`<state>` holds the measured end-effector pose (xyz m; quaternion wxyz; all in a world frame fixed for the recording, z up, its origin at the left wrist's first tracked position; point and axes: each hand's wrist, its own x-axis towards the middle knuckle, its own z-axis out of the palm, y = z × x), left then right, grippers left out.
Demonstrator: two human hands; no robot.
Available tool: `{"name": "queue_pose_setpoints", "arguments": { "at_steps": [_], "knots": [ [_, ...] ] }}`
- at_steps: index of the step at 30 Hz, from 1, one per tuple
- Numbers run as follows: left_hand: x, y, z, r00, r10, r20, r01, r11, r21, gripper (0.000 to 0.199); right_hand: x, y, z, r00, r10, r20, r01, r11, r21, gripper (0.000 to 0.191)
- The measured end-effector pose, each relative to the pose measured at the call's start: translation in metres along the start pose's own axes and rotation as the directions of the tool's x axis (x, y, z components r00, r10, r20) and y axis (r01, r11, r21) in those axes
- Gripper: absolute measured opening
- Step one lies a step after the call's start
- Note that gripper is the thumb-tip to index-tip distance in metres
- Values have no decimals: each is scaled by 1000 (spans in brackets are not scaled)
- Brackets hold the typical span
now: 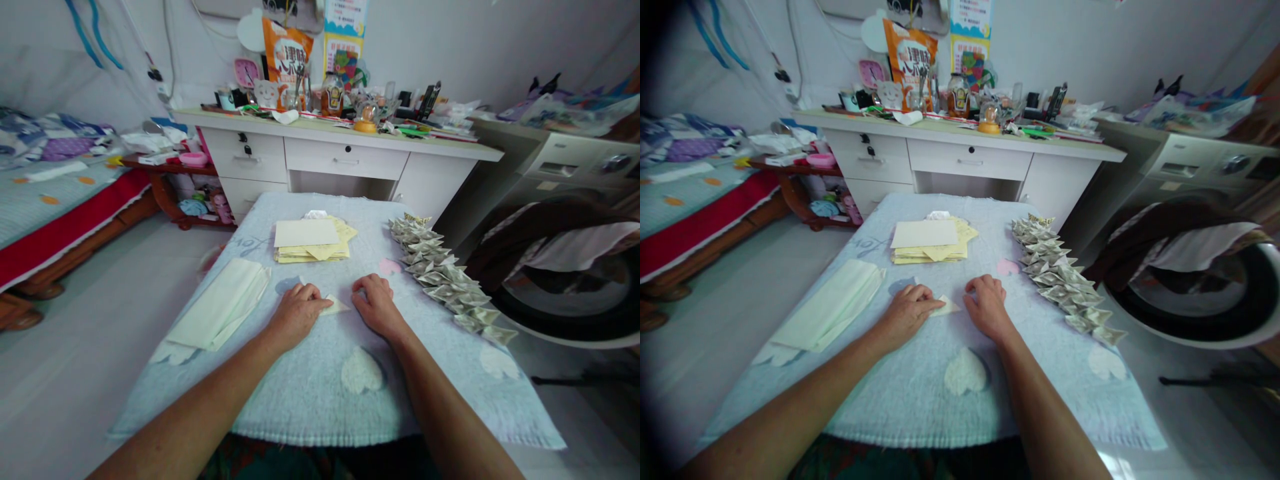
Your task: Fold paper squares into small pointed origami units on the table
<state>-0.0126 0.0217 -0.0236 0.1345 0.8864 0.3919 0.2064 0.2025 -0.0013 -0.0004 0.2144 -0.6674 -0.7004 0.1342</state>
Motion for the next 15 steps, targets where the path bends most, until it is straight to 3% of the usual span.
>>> {"name": "queue_pose_setpoints", "arguments": {
  "at_steps": [4,7,15],
  "knots": [
    [0,2,-2,1000,12,-5,-12,1000,5,31,-2,-10,14,992,-127,-18,126,991,-50,40],
    [0,2,-2,1000,8,-7,-8,1000,8,28,-1,-14,23,986,-159,-38,155,983,-100,55],
    [0,0,0,1000,-10,-19,10,1000,-11,29,0,-15,26,988,-155,-20,151,980,-132,62]
  ]
}}
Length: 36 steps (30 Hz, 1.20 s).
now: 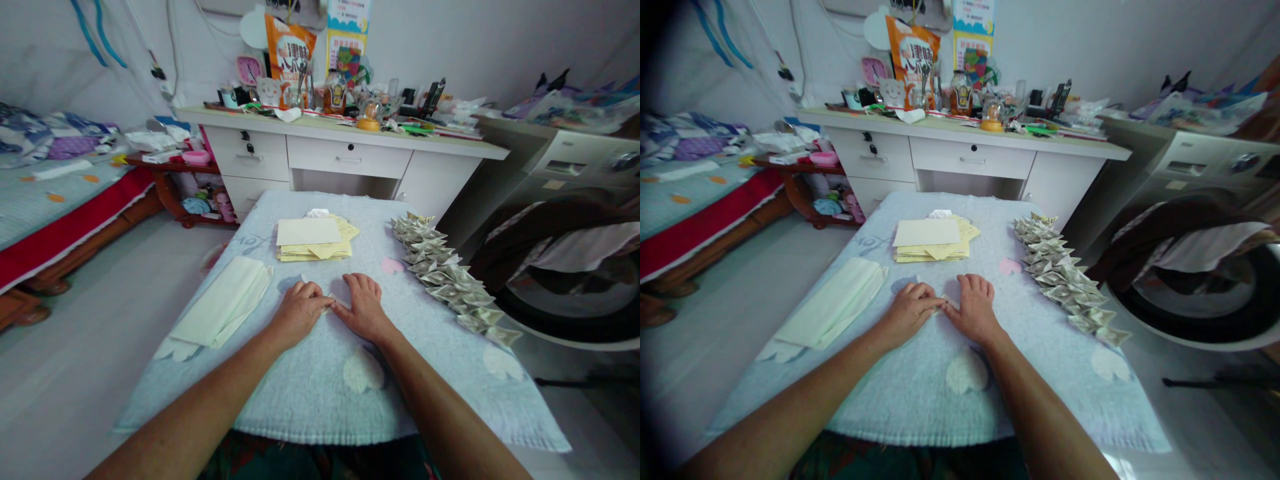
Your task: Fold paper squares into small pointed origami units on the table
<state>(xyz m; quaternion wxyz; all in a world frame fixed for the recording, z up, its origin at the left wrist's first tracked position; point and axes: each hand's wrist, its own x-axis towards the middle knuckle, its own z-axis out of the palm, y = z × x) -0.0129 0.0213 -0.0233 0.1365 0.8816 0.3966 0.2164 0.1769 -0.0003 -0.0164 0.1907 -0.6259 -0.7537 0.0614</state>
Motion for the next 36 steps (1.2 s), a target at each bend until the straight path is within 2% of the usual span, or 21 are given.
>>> {"name": "queue_pose_setpoints", "arguments": {
  "at_steps": [8,13,15,18,21,23,25,28,36],
  "knots": [
    [0,-1,0,1000,-9,10,9,1000,-19,30,2,-8,-2,999,-1,37,3,999,-51,76],
    [-4,-4,-4,993,-114,-25,115,993,13,56,3,-7,-2,997,10,78,-6,999,-52,88],
    [-6,-7,-8,987,-157,-42,159,987,34,60,3,-7,-1,997,10,83,-6,999,-49,89],
    [-8,-11,-15,980,-186,-71,188,982,22,51,3,-7,-2,996,5,88,-1,999,-43,89],
    [-5,-11,-18,970,-194,-147,188,981,-54,35,3,-8,-2,996,6,92,-2,999,-44,88],
    [-2,-8,-16,969,-172,-178,159,983,-88,26,3,-8,-2,996,7,92,-2,999,-52,89],
    [1,-4,-13,980,-118,-162,103,990,-98,23,3,-8,-2,996,5,95,1,998,-61,90],
    [4,-1,-8,993,-56,-108,44,994,-103,22,3,-7,-2,995,5,95,1,998,-63,91],
    [0,-2,-9,999,19,-44,-23,995,-96,24,3,-5,1,997,11,80,-7,999,-41,94]
  ]
}}
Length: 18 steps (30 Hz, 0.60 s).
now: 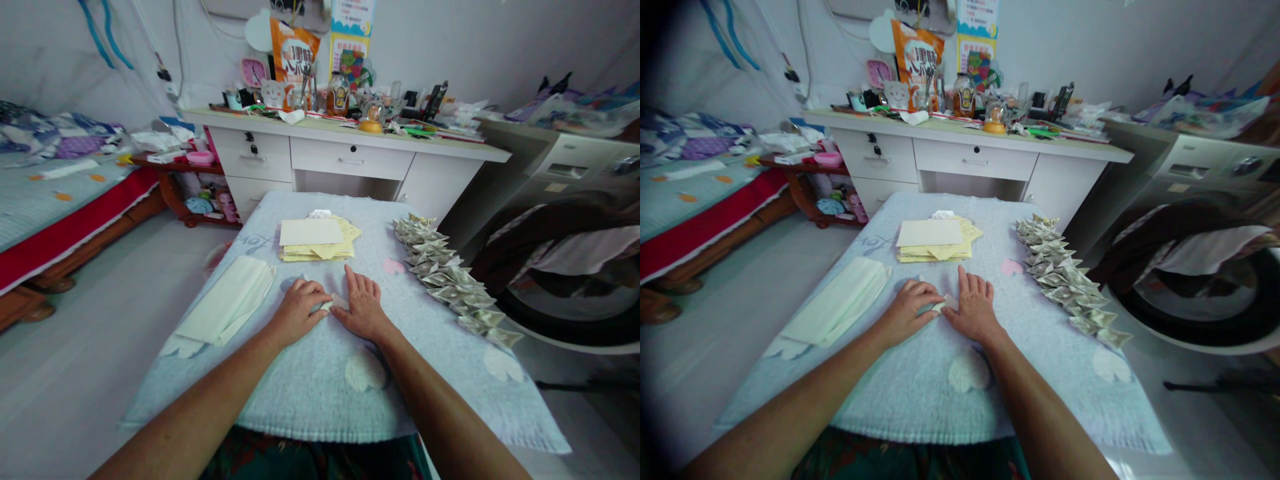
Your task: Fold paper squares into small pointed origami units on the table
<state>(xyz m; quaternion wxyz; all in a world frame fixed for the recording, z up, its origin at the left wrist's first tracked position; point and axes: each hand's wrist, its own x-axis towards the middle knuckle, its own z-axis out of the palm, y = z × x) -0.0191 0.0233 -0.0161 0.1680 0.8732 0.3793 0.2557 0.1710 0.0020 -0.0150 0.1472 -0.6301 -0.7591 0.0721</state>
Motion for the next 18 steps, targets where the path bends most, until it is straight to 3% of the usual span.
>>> {"name": "queue_pose_setpoints", "arguments": {
  "at_steps": [9,18],
  "knots": [
    [-4,0,7,994,113,5,-112,981,160,18,-1,-2,-3,1000,4,0,-4,1000,-23,88],
    [-7,-4,10,990,137,29,-140,956,259,19,-5,11,-14,988,139,69,-139,990,-15,89]
  ]
}}
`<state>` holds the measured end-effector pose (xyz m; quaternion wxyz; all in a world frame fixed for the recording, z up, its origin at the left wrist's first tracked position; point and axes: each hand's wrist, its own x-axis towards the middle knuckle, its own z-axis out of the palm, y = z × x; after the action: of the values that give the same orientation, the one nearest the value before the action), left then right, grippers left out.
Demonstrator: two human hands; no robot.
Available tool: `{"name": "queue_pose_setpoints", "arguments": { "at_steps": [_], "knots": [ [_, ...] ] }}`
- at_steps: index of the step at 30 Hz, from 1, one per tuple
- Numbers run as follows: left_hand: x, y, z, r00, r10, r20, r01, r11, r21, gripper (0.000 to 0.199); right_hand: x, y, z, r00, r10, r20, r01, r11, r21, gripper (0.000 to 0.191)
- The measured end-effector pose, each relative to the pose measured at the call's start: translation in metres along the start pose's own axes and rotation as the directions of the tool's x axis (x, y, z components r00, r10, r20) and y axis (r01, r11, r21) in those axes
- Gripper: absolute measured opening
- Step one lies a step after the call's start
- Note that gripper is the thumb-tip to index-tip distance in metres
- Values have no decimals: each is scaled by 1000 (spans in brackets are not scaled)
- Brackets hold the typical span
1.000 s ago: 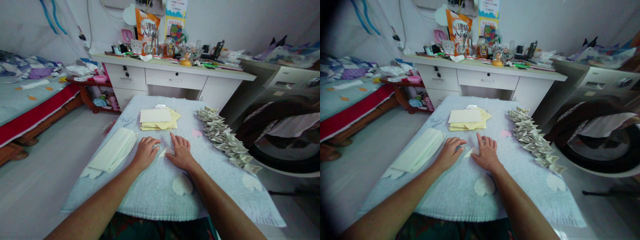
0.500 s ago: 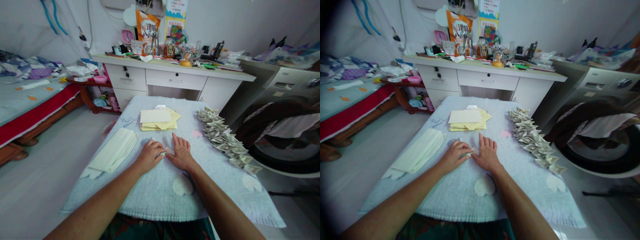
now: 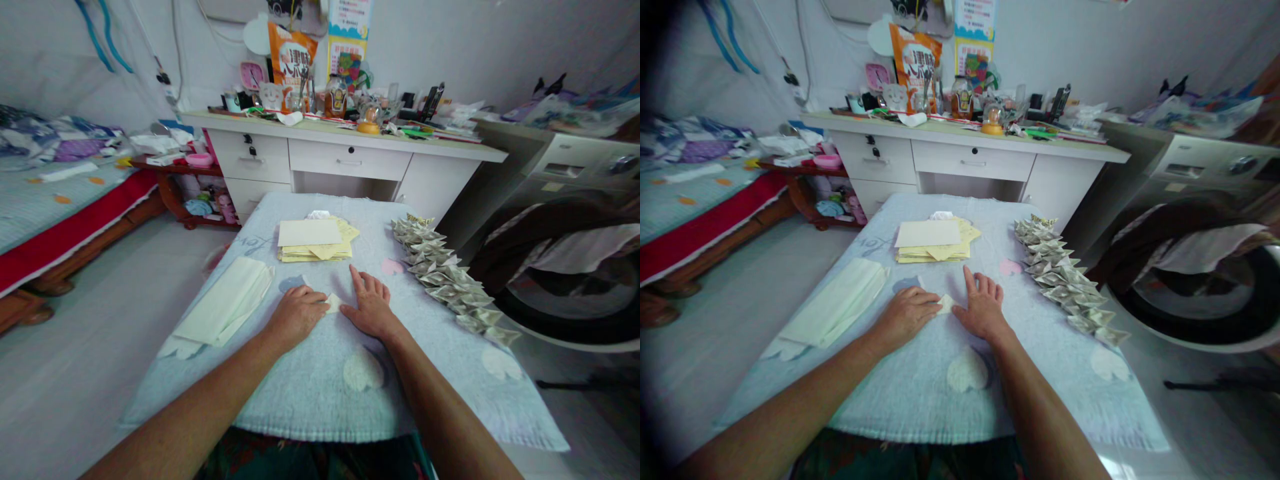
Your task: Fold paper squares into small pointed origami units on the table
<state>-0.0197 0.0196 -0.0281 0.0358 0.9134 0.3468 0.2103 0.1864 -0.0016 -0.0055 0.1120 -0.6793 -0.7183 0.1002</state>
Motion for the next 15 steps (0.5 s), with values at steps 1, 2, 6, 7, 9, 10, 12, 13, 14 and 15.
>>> {"name": "queue_pose_setpoints", "arguments": {
  "at_steps": [1,2,6,7,9,10,12,13,14,15],
  "knots": [
    [0,0,0,1000,3,-4,-3,1000,4,19,-1,2,-2,1000,8,7,-8,1000,3,90],
    [-1,-1,1,1000,4,-8,-4,1000,5,19,-1,5,-3,1000,13,16,-13,1000,6,90],
    [-1,-2,1,1000,3,-12,-3,1000,-18,19,-1,13,-5,999,10,40,-11,1000,26,89],
    [0,-2,1,1000,0,-9,0,999,-32,19,-1,15,-4,999,7,40,-8,999,38,89],
    [0,-2,0,1000,-15,-5,15,998,-64,20,0,17,-4,1000,-9,15,8,998,69,89],
    [0,-1,0,1000,-25,-3,24,996,-80,20,0,16,-4,999,-26,-19,27,996,89,87],
    [1,-1,-2,999,-39,-2,39,993,-107,20,-1,13,-4,989,-90,-116,106,984,143,79],
    [1,0,-2,999,-43,1,43,992,-118,20,-1,10,-4,977,-135,-163,163,972,170,71],
    [1,0,-3,999,-47,7,47,991,-129,20,-2,6,-4,963,-189,-192,227,954,198,62],
    [2,1,-3,999,-49,15,51,989,-142,19,-2,3,-4,948,-248,-198,289,932,219,51]
  ]
}}
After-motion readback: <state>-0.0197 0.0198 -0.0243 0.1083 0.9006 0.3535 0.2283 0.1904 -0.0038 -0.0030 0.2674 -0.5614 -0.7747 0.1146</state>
